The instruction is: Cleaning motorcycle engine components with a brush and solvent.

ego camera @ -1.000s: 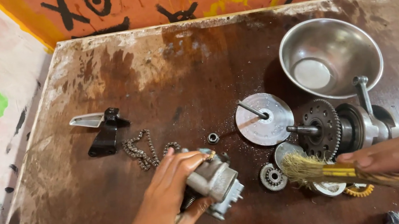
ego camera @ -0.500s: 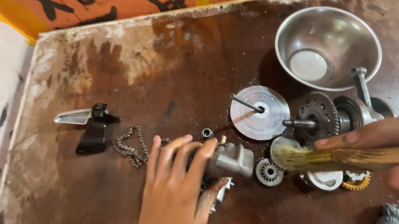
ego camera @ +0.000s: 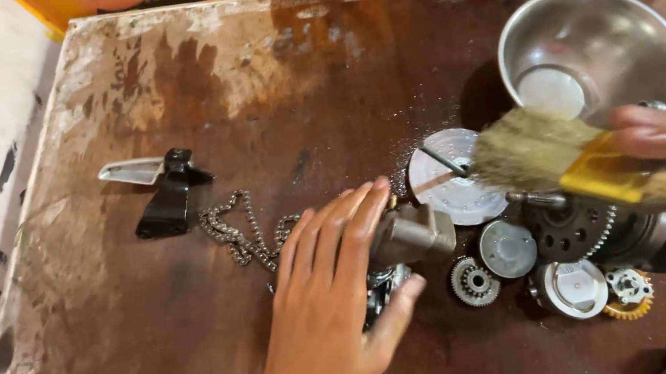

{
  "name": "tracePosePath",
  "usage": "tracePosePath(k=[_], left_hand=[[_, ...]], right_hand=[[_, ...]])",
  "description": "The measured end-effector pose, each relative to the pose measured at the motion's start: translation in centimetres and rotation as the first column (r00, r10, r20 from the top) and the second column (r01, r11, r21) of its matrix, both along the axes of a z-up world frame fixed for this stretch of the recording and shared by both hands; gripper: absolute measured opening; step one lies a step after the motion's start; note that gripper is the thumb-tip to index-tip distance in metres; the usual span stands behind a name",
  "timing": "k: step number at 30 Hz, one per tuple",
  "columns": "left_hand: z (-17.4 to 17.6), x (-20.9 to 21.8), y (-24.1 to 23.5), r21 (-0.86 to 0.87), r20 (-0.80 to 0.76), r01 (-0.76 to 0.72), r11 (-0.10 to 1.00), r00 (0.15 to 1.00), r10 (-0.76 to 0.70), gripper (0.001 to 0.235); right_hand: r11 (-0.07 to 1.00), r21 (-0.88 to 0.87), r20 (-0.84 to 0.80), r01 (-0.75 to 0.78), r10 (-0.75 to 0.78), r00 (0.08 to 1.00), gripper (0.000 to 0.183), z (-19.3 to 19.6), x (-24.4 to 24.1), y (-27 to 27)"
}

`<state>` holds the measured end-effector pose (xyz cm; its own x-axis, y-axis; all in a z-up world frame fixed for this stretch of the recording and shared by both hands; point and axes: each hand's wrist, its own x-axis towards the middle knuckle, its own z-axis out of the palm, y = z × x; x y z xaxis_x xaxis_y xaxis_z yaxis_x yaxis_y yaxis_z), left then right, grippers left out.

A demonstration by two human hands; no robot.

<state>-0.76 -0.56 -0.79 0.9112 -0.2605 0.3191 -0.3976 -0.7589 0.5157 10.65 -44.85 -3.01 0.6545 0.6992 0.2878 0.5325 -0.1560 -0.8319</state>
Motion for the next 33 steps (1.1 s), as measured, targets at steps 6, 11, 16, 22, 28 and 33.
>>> tracePosePath(k=[6,11,16,22,28,33], left_hand=[[1.7,2.5,0.1,-0.239,0.045,0.305,0.922,0.952,-0.303,0.059],[1.5,4.8,-0.3,-0.299,0.021,0.314,0.901,0.946,-0.323,0.044],[0.9,4.9,-0.3,-0.302,0.064,0.344,0.889,0.938,-0.341,0.042],[0.8,4.6,-0.3,-0.335,0.064,0.292,0.896,0.956,-0.287,0.043],[1.9,5.1,1.1,-0.399,-0.089,0.265,0.878,0.942,-0.324,0.064],[3.7,6.3,4.2,-0.310,-0.092,0.419,0.853,0.880,-0.466,0.080]], right_hand=[[0.990,-0.127,0.276,0.067,-0.030,0.961,0.054,-6.9,1.0,-3.9],[0.986,-0.140,0.381,0.095,-0.035,0.924,0.070,-7.5,0.3,-3.6],[0.828,-0.554,-0.086,0.090,-0.165,0.983,0.048,-6.0,2.3,-2.7],[0.951,-0.305,-0.017,0.045,-0.053,0.998,0.026,0.0,-2.7,4.9],[0.917,0.063,0.061,0.394,-0.397,0.916,0.025,-0.7,-8.4,9.6],[0.984,-0.125,0.270,0.125,-0.088,0.959,0.027,6.6,-9.0,15.7]])
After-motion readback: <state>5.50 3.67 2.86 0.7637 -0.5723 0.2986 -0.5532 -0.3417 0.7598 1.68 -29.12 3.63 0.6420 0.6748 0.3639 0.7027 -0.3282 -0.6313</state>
